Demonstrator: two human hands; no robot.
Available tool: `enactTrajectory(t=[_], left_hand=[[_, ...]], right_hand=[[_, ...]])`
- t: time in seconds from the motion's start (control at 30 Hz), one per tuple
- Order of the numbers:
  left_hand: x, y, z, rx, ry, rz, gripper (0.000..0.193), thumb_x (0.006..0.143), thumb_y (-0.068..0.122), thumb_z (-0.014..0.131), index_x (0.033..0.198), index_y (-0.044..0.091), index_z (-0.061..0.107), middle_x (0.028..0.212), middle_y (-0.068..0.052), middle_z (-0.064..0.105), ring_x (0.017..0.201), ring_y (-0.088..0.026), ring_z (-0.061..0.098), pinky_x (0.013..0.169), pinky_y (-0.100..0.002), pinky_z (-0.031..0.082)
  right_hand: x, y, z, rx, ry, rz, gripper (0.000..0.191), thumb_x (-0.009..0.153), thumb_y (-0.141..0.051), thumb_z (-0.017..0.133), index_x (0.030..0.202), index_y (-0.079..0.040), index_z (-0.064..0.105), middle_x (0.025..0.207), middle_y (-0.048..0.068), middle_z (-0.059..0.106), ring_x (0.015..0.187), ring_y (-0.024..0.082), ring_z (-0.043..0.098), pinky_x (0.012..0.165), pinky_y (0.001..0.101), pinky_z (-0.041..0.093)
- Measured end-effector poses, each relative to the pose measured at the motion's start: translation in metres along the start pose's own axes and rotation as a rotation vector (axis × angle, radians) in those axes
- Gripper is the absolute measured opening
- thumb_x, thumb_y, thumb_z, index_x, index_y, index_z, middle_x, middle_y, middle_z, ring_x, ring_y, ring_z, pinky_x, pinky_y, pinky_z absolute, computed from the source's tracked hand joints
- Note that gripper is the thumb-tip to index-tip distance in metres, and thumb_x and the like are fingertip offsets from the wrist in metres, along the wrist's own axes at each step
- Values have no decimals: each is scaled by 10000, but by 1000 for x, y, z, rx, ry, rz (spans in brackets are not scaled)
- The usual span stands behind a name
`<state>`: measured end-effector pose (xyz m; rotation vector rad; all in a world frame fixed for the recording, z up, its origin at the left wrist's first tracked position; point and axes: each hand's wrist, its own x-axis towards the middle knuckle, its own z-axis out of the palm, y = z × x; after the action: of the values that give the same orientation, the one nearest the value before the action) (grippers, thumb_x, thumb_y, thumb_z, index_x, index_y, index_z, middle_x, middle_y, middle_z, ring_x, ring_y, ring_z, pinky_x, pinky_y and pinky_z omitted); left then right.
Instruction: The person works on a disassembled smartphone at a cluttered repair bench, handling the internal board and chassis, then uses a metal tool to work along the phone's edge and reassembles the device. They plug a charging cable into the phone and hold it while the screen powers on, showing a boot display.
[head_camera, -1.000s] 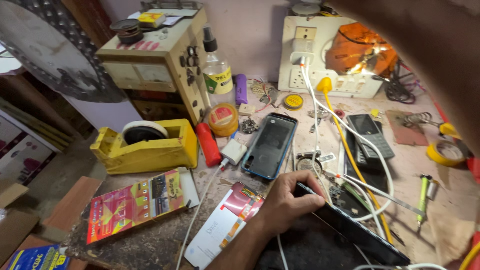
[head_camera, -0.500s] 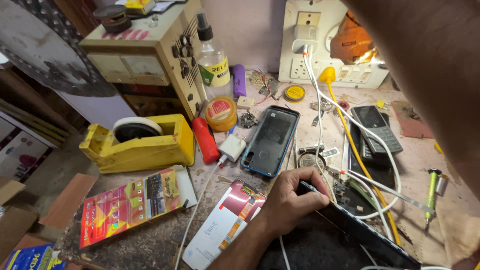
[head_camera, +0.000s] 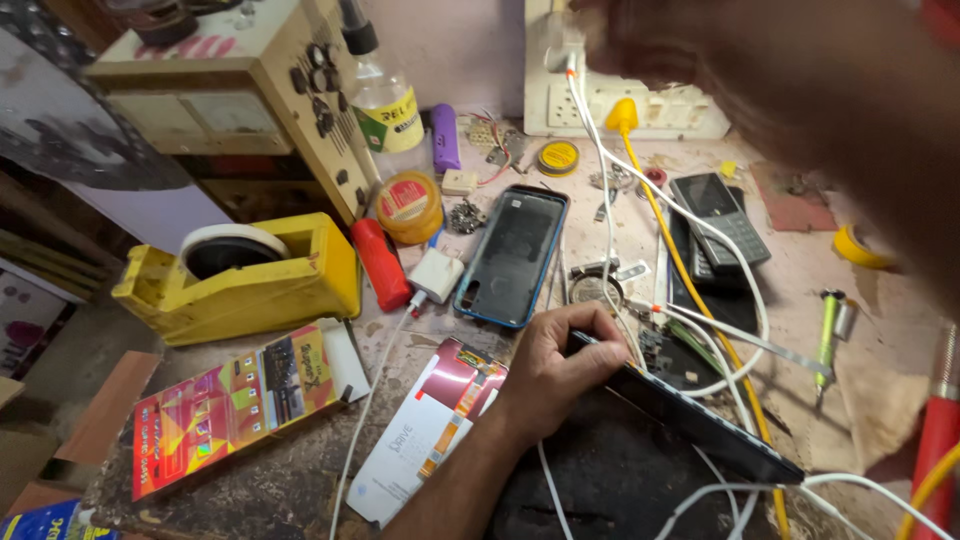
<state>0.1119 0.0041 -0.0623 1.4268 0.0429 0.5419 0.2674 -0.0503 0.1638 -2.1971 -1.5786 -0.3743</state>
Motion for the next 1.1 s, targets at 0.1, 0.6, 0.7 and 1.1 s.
enactTrajectory(t=[0.1, 0.6, 0.7, 1.1], left_hand=[[2, -1, 3, 55, 60, -79, 273, 983, 271, 669, 828, 47, 651, 776, 17, 605, 738, -57, 514, 678, -246, 422], [-1, 6, -3, 10, -17, -12, 128, 867, 176, 666, 916, 60, 644, 859, 28, 635, 820, -55, 564, 761, -230, 456], [-2, 7, -3, 8, -28, -4, 122, 881, 169, 666, 904, 49, 653, 875, 19, 643, 843, -69, 573, 792, -243, 465], [0, 5, -4, -66, -51, -40, 112, 924, 156, 689, 917, 44, 687, 942, -14, 689, 916, -96, 611, 859, -262, 483]], right_hand=[[-53, 13, 31, 454, -268, 308, 294, 877, -171, 787, 1138, -37, 792, 993, 100, 783, 868, 201, 718, 754, 381, 537], [-167, 88, 119, 1258, -390, 401, 281, 1065, -157, 651, 1287, 14, 621, 910, 107, 697, 764, 148, 634, 637, 291, 539], [-170, 80, 115, 1077, -421, 378, 303, 909, -145, 715, 1174, -11, 651, 838, 46, 695, 726, 79, 609, 611, 251, 522], [-136, 17, 62, 316, -441, 455, 278, 836, -362, 833, 1030, -164, 807, 701, 21, 752, 609, 81, 746, 595, 272, 607]])
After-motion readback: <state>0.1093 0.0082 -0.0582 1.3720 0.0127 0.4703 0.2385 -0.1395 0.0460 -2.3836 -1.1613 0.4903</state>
